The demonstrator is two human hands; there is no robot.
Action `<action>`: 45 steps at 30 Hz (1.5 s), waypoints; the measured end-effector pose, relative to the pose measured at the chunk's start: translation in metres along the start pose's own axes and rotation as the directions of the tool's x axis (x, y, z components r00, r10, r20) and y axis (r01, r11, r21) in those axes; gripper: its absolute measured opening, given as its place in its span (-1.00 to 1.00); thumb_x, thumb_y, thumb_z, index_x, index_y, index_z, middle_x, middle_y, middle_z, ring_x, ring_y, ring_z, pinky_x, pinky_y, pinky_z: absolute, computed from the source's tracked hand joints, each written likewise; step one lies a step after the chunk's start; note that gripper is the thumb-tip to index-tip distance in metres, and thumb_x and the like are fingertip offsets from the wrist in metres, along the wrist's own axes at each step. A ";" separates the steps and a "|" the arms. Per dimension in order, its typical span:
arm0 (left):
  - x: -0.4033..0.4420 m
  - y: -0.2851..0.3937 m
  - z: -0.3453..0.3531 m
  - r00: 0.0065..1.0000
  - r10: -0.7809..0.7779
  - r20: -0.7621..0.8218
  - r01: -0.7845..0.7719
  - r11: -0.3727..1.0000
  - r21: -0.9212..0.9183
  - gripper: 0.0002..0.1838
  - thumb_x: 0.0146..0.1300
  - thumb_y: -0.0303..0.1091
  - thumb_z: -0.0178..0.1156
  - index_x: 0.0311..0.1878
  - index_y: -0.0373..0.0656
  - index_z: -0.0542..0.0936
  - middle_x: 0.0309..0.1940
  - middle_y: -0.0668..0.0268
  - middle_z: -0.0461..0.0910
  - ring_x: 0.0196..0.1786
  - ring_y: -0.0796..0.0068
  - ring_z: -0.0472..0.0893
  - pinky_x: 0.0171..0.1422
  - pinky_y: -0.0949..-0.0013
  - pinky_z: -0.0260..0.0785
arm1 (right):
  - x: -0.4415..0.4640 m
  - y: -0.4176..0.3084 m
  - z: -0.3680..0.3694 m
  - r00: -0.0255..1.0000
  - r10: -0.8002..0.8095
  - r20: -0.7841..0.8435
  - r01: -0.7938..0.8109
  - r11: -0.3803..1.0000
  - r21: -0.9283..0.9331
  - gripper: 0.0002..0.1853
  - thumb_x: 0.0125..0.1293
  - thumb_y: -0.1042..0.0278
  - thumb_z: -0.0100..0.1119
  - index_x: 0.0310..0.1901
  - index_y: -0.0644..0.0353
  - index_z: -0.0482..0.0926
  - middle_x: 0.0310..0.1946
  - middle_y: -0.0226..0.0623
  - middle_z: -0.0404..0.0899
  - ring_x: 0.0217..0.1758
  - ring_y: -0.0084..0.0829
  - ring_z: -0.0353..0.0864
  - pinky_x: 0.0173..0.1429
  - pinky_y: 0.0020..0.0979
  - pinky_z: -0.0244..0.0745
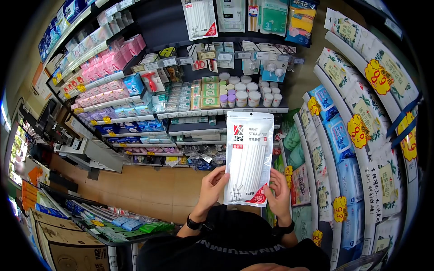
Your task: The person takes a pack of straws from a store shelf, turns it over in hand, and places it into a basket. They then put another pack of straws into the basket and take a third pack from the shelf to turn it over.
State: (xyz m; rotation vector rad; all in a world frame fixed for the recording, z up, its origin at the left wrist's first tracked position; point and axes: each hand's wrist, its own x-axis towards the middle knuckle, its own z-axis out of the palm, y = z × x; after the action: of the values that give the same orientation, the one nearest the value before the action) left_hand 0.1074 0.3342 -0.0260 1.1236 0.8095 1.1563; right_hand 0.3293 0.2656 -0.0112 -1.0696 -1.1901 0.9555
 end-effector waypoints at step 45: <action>-0.001 -0.022 -0.007 0.848 -0.223 0.481 0.313 0.943 -0.116 -0.09 0.42 -0.11 0.23 0.57 -0.25 -0.09 0.54 0.00 0.07 0.54 0.21 0.19 0.56 0.17 0.08 | 0.003 0.022 0.017 0.960 0.129 0.250 -0.071 0.971 -0.228 -0.46 0.17 0.61 0.33 0.23 0.37 0.49 0.11 -0.19 0.60 0.06 -0.44 0.62 0.16 -0.40 0.52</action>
State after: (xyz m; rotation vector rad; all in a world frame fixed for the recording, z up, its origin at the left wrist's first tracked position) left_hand 0.1069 0.3350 -0.0493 1.0285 0.4510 0.6700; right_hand 0.3122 0.2760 -0.0313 -1.2124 -1.4971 1.0895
